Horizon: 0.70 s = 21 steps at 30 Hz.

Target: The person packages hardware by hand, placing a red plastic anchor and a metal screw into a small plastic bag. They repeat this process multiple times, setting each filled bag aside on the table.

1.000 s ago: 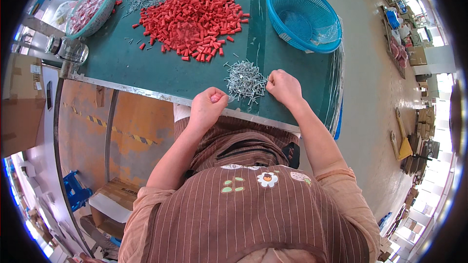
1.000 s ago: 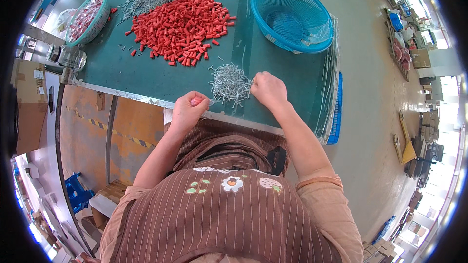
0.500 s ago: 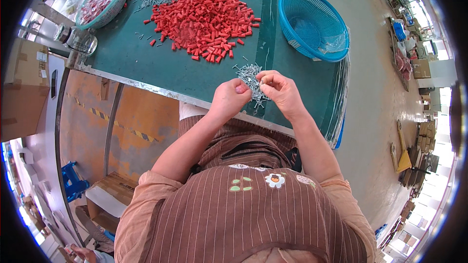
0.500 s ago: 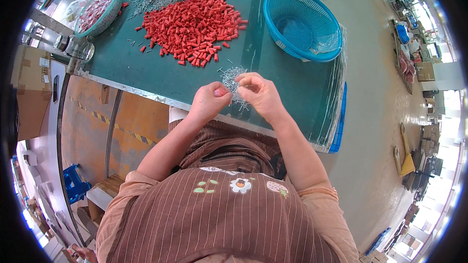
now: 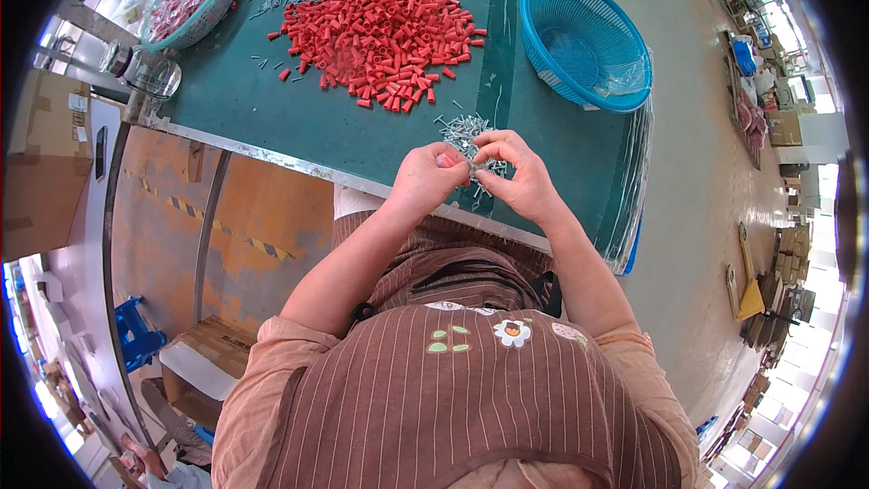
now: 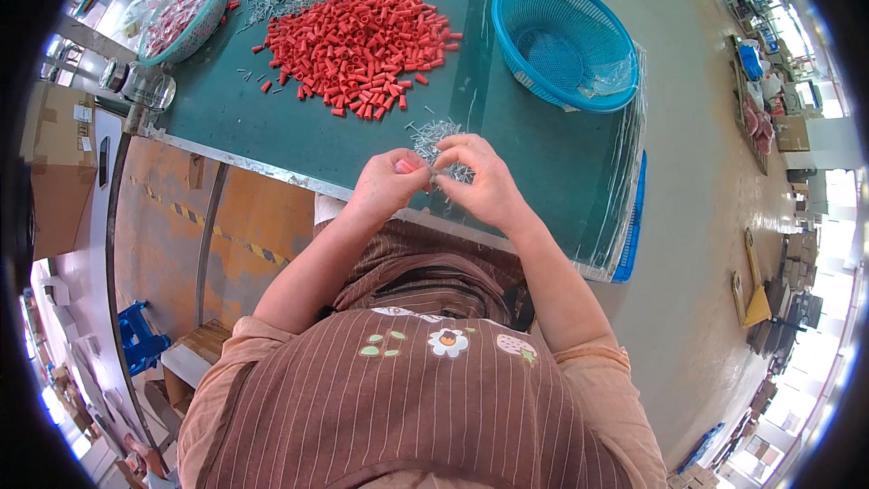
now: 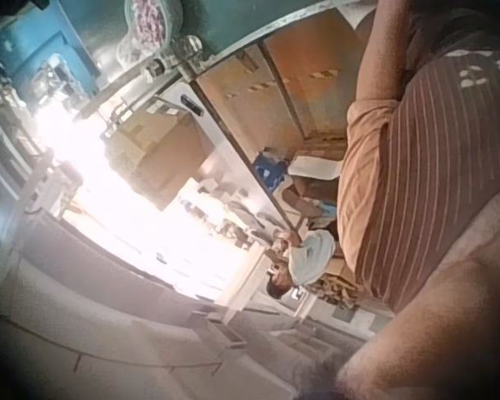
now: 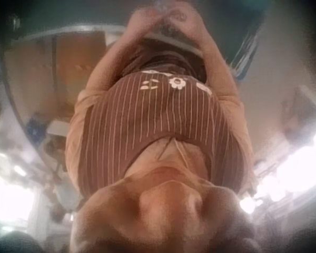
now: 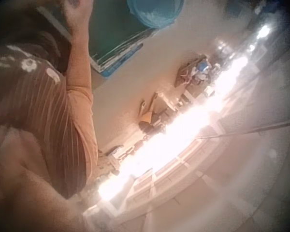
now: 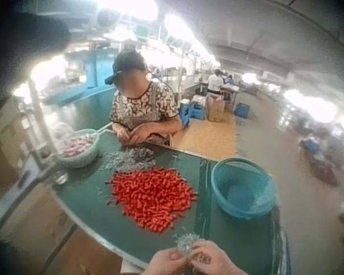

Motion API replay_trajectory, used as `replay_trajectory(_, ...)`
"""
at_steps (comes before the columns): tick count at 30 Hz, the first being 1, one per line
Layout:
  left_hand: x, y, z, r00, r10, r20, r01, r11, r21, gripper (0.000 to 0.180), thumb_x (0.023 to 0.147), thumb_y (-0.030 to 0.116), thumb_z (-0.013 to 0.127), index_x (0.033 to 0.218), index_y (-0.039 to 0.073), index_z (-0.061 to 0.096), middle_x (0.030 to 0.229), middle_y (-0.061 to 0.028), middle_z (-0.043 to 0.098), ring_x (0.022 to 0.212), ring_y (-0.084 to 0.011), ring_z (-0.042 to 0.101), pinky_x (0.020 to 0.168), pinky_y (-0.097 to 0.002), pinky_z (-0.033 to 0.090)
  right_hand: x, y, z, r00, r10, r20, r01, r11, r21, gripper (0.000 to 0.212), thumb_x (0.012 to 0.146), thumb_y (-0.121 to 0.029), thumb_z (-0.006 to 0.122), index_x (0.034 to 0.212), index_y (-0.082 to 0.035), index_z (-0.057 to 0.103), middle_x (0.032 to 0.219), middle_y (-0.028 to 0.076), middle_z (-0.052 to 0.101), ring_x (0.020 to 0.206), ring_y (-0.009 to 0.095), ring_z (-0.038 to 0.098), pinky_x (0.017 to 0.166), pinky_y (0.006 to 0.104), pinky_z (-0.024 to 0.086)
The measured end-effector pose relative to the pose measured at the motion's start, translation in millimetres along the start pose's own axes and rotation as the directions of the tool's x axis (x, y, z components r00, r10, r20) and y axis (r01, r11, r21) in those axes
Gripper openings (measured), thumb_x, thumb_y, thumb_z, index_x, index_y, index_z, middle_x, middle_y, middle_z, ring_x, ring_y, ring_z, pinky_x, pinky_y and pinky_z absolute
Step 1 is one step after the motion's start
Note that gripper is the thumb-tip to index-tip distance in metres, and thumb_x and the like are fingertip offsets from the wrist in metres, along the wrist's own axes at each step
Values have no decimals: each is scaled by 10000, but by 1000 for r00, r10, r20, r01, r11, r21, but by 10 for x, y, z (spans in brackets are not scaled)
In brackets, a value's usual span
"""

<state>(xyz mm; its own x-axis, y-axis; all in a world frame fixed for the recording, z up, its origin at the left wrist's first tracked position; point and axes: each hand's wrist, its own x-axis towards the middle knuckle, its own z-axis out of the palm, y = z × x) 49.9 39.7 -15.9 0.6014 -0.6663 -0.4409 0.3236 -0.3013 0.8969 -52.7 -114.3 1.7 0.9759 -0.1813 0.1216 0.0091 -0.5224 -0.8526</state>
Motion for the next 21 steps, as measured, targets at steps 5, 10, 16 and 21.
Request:
replay_trajectory(5,18,14,-8,994,89,-63,-74,975,211,171,792,153,647,845,-9,645,703,-34,662,632,-62,563,605,-224,458,-15,-5,-42,993,118,2,-117,987,112,250,760,-89,687,998,-43,627,1138,92,599,1071,213,550,883,325,446)
replay_trajectory(10,23,42,45,979,177,-100,-153,965,214,155,789,139,651,827,-10,645,666,-9,620,621,-48,526,587,-219,442,-38,228,83,993,115,0,-114,986,123,214,800,-98,661,1000,-26,630,1054,76,623,975,172,577,825,306,462)
replay_trajectory(16,-10,12,29,925,333,-183,-280,922,266,108,790,86,635,807,-21,629,602,23,506,592,-36,437,554,-218,402,-103,263,99,928,354,116,-373,876,306,143,845,-109,627,924,10,624,837,38,626,739,101,571,706,263,469)
replay_trajectory(21,-24,29,-7,900,386,-202,-299,885,357,114,788,86,633,804,-27,626,593,19,493,582,-39,426,547,-224,397,-133,259,88,929,366,-54,-343,908,240,114,830,-55,613,936,-17,626,861,56,620,746,120,594,711,277,479)
